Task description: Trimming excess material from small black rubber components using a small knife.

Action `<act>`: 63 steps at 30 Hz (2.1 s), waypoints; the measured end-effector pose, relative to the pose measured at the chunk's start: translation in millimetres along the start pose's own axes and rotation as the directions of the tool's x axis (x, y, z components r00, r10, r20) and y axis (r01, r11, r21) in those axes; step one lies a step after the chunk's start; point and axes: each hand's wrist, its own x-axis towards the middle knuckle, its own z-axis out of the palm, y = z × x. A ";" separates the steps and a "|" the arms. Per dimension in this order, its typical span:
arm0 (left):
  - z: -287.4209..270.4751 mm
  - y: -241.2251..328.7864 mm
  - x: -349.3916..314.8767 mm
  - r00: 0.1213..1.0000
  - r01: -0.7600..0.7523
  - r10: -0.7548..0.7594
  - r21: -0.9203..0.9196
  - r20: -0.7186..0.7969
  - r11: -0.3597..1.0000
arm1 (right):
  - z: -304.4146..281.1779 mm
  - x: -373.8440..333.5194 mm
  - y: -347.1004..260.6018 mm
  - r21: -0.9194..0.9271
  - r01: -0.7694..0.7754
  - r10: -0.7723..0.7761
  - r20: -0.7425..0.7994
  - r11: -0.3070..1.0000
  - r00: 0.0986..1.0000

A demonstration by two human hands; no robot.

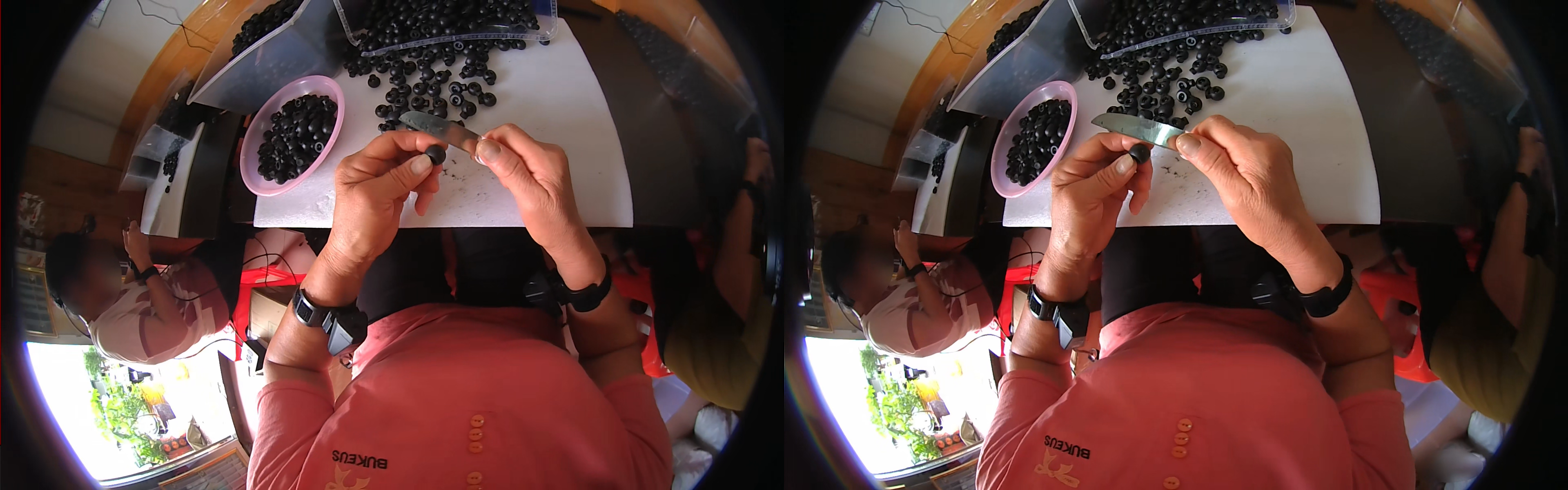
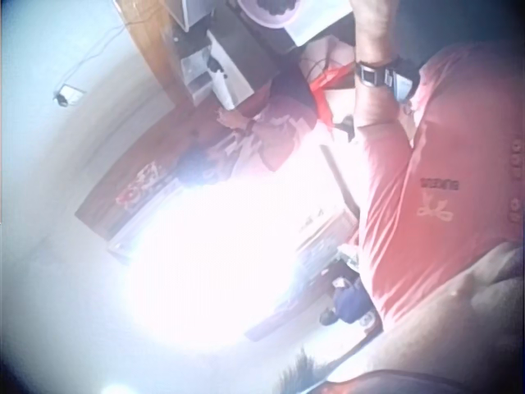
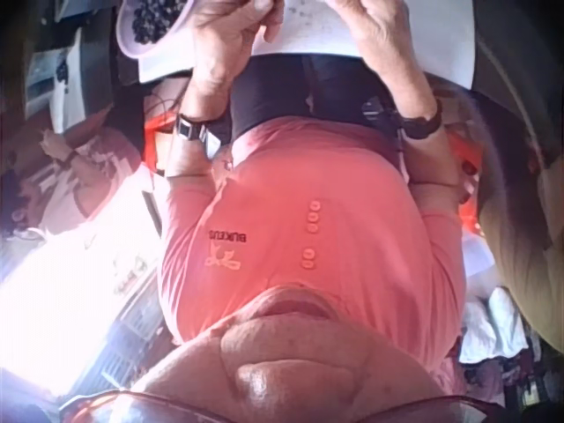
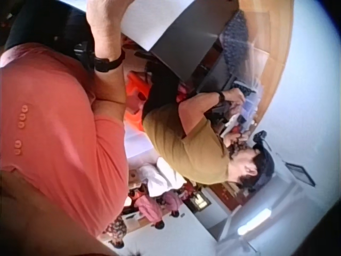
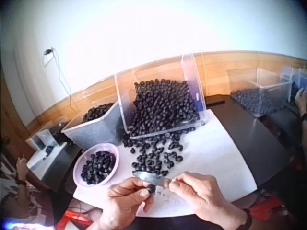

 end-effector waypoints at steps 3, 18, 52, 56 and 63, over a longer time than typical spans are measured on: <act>0.7 -2.6 0.0 0.996 0.064 -0.054 -0.140 0.070 0.988 | -0.3 0.2 3.5 -0.010 -0.003 0.003 0.003 1.000 1.000; 8.9 -8.8 1.3 0.988 0.153 -0.150 -0.232 0.030 0.961 | 0.2 2.4 6.2 -0.150 0.059 -0.059 0.007 0.987 0.998; 6.6 -14.5 2.2 0.977 0.210 -0.208 -0.322 0.042 0.923 | 0.9 1.3 6.1 -0.238 0.106 -0.105 0.014 0.966 0.994; 7.4 -14.5 2.6 0.977 0.213 -0.211 -0.328 0.042 0.920 | 0.8 1.7 5.2 -0.249 0.115 -0.115 0.013 0.962 0.993; 14.8 -12.3 2.7 0.979 0.198 -0.204 -0.330 0.015 0.923 | 1.5 2.1 6.2 -0.260 0.092 -0.095 0.000 0.961 0.995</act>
